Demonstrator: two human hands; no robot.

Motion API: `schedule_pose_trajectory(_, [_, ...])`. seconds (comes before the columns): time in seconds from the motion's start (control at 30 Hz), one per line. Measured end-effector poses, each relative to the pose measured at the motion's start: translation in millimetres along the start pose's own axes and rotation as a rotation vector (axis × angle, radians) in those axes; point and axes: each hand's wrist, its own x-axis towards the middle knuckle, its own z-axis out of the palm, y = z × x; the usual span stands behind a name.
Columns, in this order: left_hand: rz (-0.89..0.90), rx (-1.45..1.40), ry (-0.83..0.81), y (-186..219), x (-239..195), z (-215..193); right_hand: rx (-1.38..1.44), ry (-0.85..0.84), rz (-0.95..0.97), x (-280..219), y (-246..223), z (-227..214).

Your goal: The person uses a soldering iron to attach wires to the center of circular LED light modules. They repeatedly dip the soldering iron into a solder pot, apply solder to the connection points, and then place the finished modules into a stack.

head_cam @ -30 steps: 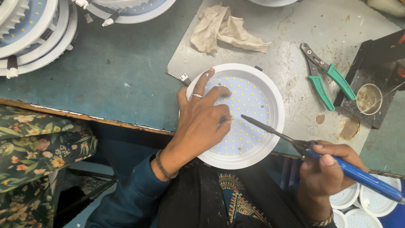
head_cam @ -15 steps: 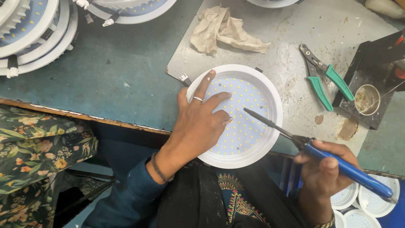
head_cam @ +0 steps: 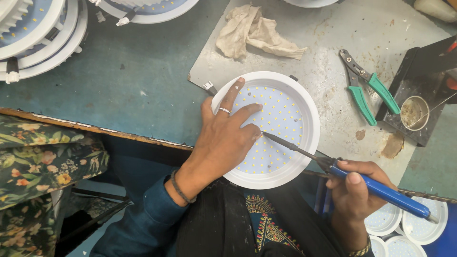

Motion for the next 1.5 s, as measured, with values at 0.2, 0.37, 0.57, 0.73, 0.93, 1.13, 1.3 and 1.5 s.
schedule_pose_trajectory(0.2, [-0.002,0.007,0.0,0.9,0.1,0.9,-0.003,-0.013,-0.011,2.9,-0.8,3.7])
schedule_pose_trajectory(0.37, [-0.004,0.013,0.0,1.1,-0.3,1.7,-0.009,-0.018,-0.018,4.0,-0.8,4.1])
schedule_pose_trajectory(0.57, [-0.004,0.005,0.004,0.9,-0.8,2.2,0.023,0.012,-0.043,2.7,0.1,1.6])
schedule_pose_trajectory(0.73, [0.007,0.017,0.013,0.5,-0.8,2.7,0.021,0.036,-0.039,3.7,0.8,-2.9])
schedule_pose_trajectory(0.93, [0.011,0.025,0.007,0.3,-2.1,3.1,-0.013,0.008,-0.024,4.0,1.2,0.3])
schedule_pose_trajectory(1.13, [0.021,0.031,0.016,-0.2,-2.7,4.2,-0.031,-0.011,-0.032,6.0,-0.9,4.2])
schedule_pose_trajectory(1.3, [0.018,0.024,0.013,-0.3,-2.8,4.3,-0.014,0.007,-0.04,7.1,0.0,1.4])
schedule_pose_trajectory(1.5, [0.014,0.031,0.014,-0.2,-1.9,4.2,-0.011,0.021,-0.047,8.9,-0.2,-3.4])
